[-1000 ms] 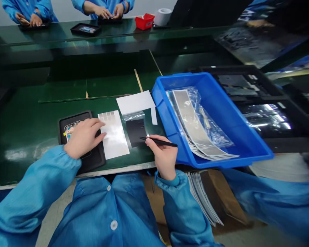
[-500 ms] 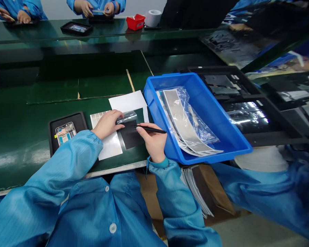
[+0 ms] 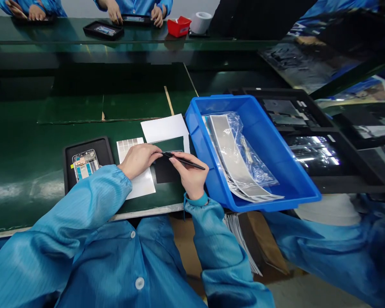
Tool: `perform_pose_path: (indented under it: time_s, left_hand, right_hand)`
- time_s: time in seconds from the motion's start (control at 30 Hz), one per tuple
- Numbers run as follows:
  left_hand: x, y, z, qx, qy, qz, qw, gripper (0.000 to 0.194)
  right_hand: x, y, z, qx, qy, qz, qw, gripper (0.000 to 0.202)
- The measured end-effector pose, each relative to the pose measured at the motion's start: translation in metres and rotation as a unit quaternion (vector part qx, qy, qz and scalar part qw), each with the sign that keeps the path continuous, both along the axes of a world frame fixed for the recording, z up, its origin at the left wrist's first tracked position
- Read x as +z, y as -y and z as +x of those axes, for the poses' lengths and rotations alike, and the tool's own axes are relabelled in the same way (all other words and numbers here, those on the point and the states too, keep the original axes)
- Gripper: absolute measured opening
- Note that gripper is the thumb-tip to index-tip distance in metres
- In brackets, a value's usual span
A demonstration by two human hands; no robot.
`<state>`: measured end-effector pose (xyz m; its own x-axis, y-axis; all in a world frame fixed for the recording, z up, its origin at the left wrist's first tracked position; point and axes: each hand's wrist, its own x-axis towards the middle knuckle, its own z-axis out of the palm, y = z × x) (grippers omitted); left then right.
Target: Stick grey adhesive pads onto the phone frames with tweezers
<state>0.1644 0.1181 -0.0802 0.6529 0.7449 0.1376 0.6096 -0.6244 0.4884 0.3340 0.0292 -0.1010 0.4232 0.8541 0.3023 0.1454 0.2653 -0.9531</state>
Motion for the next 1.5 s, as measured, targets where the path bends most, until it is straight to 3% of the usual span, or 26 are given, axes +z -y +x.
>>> perform_pose_path:
  time_s: [0.47, 0.67, 0.9, 1.03, 1.13, 1.27, 1.4, 1.5]
  left_hand:
    - [-0.005, 0.002, -0.002, 0.003, 0.000, 0.026, 1.000, 0.020]
    - [0.004, 0.004, -0.002, 0.009, -0.022, 0.013, 1.000, 0.020]
    - [0.003, 0.004, -0.001, 0.012, -0.093, 0.065, 0.994, 0.022]
    - [0.013, 0.004, -0.007, 0.033, -0.092, 0.070, 0.993, 0.022]
    - [0.032, 0.002, -0.041, 0.068, -0.114, 0.091, 0.987, 0.023]
    - [0.043, 0.004, -0.130, 0.137, -0.123, 0.114, 0.976, 0.027]
    - [0.018, 0.022, -0.209, 0.214, -0.061, 0.090, 0.971, 0.024]
    - [-0.011, 0.038, -0.233, 0.206, 0.013, 0.081, 0.975, 0.023]
  right_hand:
    - [-0.001, -0.002, -0.002, -0.012, 0.015, 0.007, 1.000, 0.014]
    - [-0.002, -0.004, -0.007, -0.037, 0.011, 0.005, 0.999, 0.013]
    - [0.012, -0.009, -0.013, -0.084, 0.004, -0.001, 0.996, 0.015]
    - [0.020, -0.017, -0.017, -0.054, -0.002, -0.027, 0.998, 0.018]
    - [0.022, -0.025, -0.035, -0.014, -0.025, -0.058, 0.998, 0.019]
    - [0.019, -0.036, -0.082, 0.080, -0.050, -0.120, 0.988, 0.020]
    - [0.016, -0.052, -0.140, 0.201, -0.062, -0.180, 0.961, 0.020]
    - [0.014, -0.067, -0.175, 0.250, -0.050, -0.196, 0.947, 0.023]
